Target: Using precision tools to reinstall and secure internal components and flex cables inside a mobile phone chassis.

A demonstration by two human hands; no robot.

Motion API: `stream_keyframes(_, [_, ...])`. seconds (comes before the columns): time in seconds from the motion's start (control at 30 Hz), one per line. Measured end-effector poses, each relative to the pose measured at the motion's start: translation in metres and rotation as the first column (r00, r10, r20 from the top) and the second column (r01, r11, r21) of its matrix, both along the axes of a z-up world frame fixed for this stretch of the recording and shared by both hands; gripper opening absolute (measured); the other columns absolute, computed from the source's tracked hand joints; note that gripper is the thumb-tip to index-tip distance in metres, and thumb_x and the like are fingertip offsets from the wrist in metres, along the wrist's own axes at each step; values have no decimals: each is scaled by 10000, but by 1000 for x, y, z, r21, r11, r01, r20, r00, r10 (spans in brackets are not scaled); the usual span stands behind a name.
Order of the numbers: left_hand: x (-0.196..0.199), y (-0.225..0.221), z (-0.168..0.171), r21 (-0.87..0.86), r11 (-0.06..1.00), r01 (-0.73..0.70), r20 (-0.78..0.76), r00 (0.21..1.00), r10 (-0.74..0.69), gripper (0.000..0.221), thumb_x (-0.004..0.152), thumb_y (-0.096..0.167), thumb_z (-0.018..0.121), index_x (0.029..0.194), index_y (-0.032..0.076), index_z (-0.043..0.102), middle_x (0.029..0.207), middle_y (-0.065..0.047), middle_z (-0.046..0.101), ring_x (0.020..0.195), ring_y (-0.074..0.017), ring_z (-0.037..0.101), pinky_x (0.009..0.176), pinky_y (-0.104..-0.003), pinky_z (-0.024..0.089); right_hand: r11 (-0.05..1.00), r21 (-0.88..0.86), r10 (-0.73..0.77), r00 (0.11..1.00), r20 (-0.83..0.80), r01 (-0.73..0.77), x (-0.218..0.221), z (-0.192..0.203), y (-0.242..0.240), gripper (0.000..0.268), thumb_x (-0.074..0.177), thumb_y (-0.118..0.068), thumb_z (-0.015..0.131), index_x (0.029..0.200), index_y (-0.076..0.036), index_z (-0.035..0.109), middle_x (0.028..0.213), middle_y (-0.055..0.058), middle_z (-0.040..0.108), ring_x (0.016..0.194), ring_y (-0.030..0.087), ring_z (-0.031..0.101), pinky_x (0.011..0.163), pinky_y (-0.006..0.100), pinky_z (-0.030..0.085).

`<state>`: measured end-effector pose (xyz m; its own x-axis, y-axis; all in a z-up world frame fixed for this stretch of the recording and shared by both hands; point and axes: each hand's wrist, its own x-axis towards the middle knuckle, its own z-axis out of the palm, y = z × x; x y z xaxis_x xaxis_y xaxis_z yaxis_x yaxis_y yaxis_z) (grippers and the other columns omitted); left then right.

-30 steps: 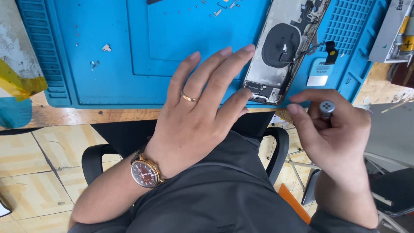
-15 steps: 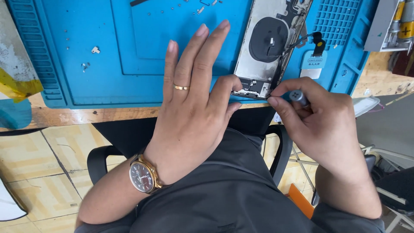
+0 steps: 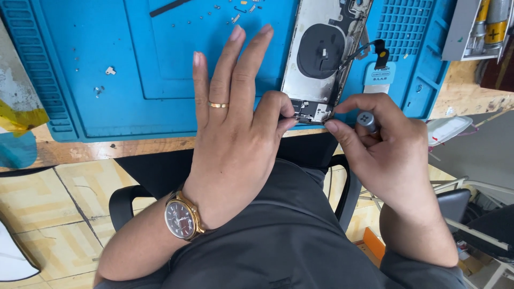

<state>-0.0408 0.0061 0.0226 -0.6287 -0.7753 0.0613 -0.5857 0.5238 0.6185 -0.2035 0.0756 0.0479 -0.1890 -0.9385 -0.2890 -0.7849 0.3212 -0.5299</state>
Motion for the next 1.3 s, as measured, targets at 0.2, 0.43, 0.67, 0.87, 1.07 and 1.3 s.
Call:
stream_keyframes(0.2, [-2, 6, -10, -215, 976, -35, -62, 998, 22, 231, 980, 146, 536, 759, 145, 467, 1265, -95, 407, 1209, -295, 303, 999, -542, 137, 999, -29, -12, 999, 32, 13, -1, -1, 3, 125, 824, -134, 608, 920, -94, 539, 419, -14, 251, 396, 89, 194, 431, 269, 191])
stream_keyframes(0.43, [15, 14, -14, -355, 933, -60, -205, 979, -15, 57, 929, 203, 461, 925, 156, 493, 1132, -114, 530, 1087, -301, 484, 981, -473, 144, 975, -195, 109, 994, -6, -108, 3, 6, 13, 44, 784, -107, 630, 770, -77, 602, 475, -19, 443, 395, 70, 359, 449, 221, 296])
stream_keyframes(0.67, [56, 16, 9, -284, 957, -65, -231, 973, -3, 47, 874, 110, 487, 856, 127, 526, 977, -53, 541, 841, -196, 532, 780, -357, 408, 969, -61, 245, 964, 104, -240, -1, -19, 45, 242, 737, -204, 574, 957, -105, 571, 553, -4, 469, 451, 145, 436, 466, 381, 395])
stream_keyframes(0.87, [110, 7, 8, -226, 938, -263, -128, 962, 239, 31, 831, 77, 569, 850, 65, 590, 804, -76, 567, 691, -217, 536, 592, -327, 422, 976, -93, 204, 974, 97, -195, 14, -9, 29, 225, 712, -117, 625, 900, 6, 606, 473, 61, 444, 379, 137, 391, 410, 318, 318])
stream_keyframes(1.07, [128, -1, 2, -384, 858, -340, -40, 935, 353, 18, 855, -11, 621, 872, -14, 626, 810, -126, 593, 689, -226, 577, 572, -298, 446, 981, -106, 174, 981, 84, -165, 19, 3, 25, 233, 767, -194, 486, 823, -15, 624, 594, 79, 562, 345, 111, 401, 370, 251, 292])
stream_keyframes(1.3, [115, 17, -9, -546, 808, -222, -56, 972, 229, 133, 849, 111, 558, 932, 32, 625, 795, -116, 623, 624, -234, 551, 538, -323, 442, 820, -572, 80, 984, 159, 26, 22, -1, 20, 571, 959, -352, 134, 724, 79, 425, 672, 196, 408, 601, 289, 517, 573, 333, 411])
